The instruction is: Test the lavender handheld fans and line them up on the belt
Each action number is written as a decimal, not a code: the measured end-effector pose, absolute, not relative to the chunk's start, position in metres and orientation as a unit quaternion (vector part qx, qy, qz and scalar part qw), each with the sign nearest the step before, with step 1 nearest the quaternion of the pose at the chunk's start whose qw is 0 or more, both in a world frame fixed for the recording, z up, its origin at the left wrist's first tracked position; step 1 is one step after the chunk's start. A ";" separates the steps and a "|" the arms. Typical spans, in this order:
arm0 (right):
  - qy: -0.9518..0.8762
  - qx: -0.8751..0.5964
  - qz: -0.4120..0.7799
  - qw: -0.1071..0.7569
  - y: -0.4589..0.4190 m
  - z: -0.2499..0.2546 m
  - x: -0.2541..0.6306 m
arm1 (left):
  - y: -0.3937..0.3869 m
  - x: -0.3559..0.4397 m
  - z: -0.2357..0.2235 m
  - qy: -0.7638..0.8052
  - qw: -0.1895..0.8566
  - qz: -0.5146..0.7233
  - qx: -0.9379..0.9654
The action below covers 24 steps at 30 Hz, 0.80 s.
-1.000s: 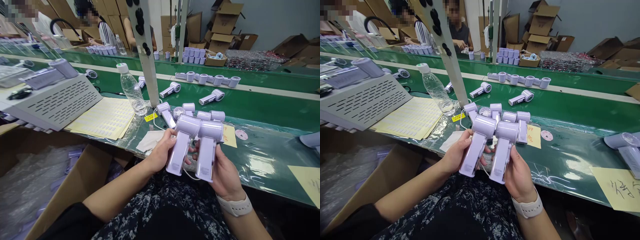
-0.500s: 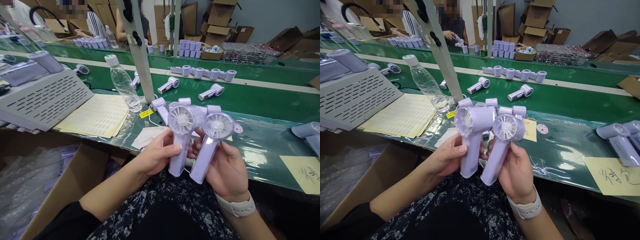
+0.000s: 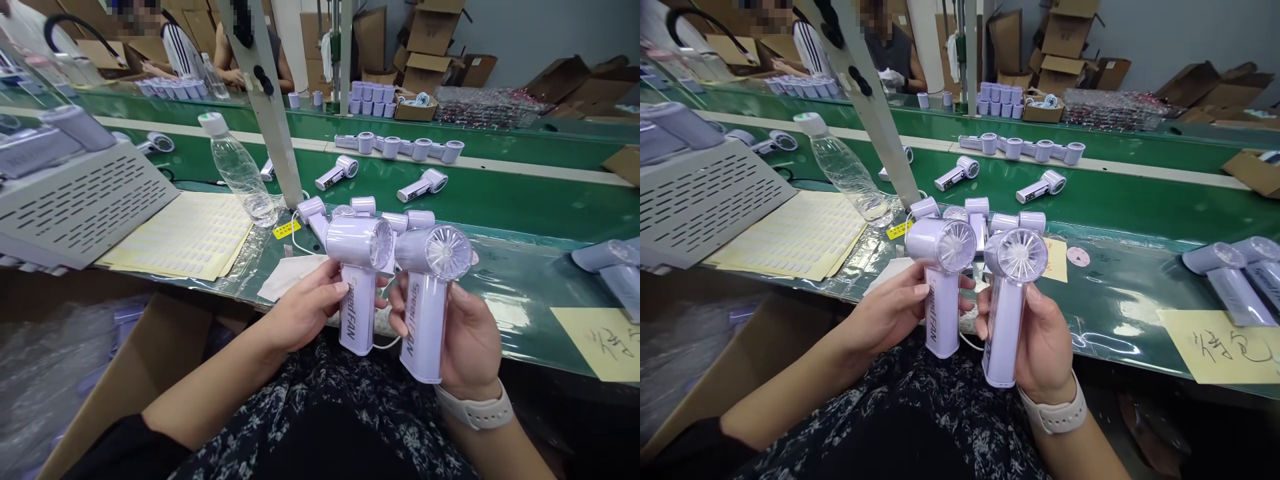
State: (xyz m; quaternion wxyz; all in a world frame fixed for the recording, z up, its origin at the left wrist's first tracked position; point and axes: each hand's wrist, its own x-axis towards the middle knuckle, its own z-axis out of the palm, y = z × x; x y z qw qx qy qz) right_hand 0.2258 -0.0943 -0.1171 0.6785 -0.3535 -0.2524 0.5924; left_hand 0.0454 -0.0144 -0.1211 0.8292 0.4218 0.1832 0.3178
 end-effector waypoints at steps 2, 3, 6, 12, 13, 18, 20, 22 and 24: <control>-0.238 -0.370 0.561 0.702 -0.095 -0.121 0.228 | -0.014 0.044 -0.120 0.191 0.812 0.327 0.444; -0.224 -0.378 0.549 0.711 -0.095 -0.123 0.229 | -0.014 0.044 -0.120 0.195 0.806 0.328 0.452; -0.182 -0.395 0.546 0.716 -0.095 -0.128 0.229 | -0.012 0.044 -0.122 0.205 0.799 0.318 0.468; -0.183 -0.398 0.571 0.694 -0.091 -0.128 0.222 | -0.009 0.044 -0.131 0.201 0.794 0.319 0.477; -0.184 -0.405 0.569 0.692 -0.091 -0.129 0.222 | -0.008 0.044 -0.131 0.206 0.794 0.314 0.478; -0.234 -0.408 0.546 0.693 -0.094 -0.134 0.224 | -0.006 0.040 -0.125 0.247 0.762 0.282 0.528; -0.294 -0.415 0.508 0.696 -0.099 -0.133 0.227 | -0.008 0.038 -0.122 0.261 0.718 0.297 0.573; -0.385 -0.441 0.440 0.681 -0.105 -0.129 0.230 | -0.011 0.035 -0.120 0.265 0.650 0.334 0.630; -0.491 -0.448 0.379 0.643 -0.111 -0.125 0.232 | -0.014 0.034 -0.120 0.238 0.571 0.384 0.685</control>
